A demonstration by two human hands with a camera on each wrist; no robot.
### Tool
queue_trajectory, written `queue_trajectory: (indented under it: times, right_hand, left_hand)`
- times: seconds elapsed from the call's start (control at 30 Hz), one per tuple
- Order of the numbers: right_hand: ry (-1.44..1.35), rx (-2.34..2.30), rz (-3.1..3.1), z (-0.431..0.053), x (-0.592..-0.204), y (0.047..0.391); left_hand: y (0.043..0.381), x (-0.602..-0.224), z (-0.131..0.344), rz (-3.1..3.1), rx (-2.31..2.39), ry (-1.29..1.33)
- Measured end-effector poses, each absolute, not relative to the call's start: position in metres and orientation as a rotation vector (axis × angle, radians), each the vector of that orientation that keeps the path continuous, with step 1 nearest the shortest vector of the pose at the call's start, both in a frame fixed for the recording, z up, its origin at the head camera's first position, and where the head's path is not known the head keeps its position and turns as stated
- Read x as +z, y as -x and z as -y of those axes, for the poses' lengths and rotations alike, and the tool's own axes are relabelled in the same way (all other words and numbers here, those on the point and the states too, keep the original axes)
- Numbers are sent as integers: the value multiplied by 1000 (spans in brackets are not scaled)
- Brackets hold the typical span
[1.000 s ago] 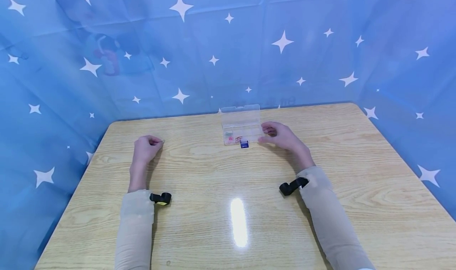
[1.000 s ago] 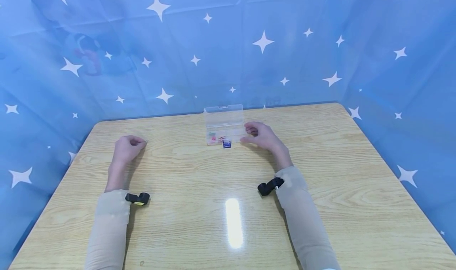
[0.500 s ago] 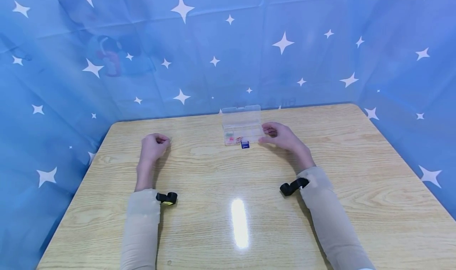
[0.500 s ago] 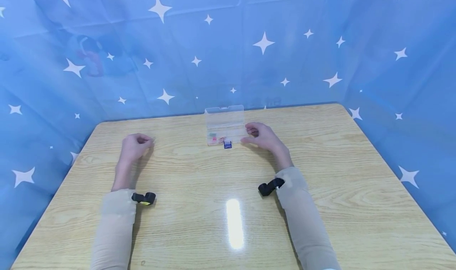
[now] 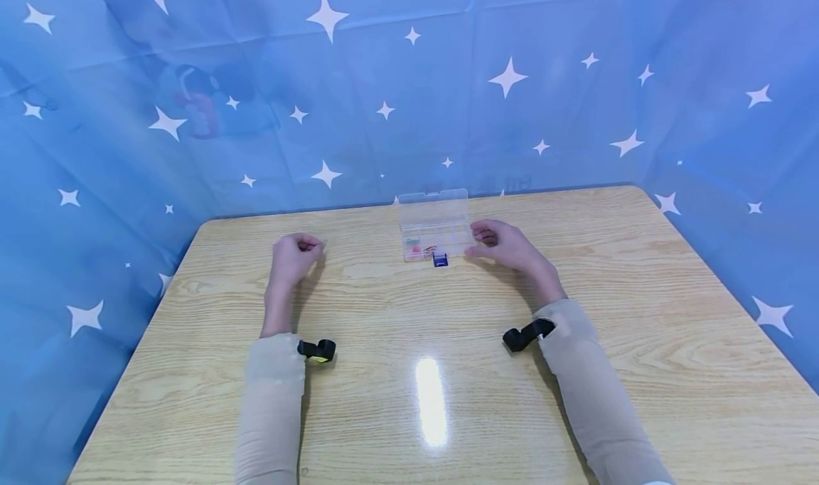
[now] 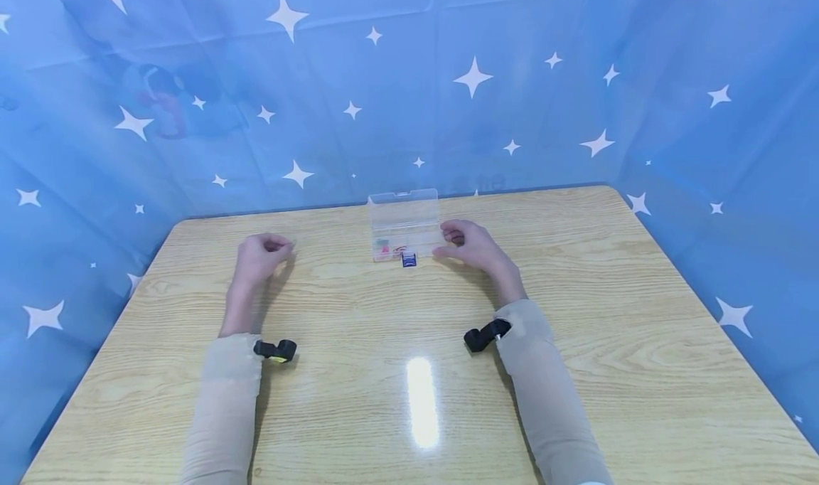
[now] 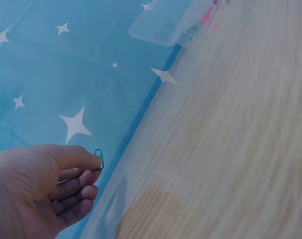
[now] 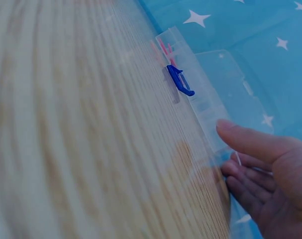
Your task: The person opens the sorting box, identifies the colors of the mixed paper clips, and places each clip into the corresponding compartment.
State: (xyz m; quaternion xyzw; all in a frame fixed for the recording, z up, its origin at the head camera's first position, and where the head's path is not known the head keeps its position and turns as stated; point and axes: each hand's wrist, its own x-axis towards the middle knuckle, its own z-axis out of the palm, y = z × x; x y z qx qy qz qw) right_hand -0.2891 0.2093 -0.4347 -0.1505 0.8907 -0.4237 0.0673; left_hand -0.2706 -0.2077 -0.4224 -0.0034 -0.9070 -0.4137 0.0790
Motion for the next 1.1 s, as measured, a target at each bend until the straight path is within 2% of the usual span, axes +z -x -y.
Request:
queue_trajectory:
  times: [1.1]
  right_hand:
    - [450,-1287,-2678,-208,-433,288]
  left_hand:
    - [284,-415,127,2610,-1447,218]
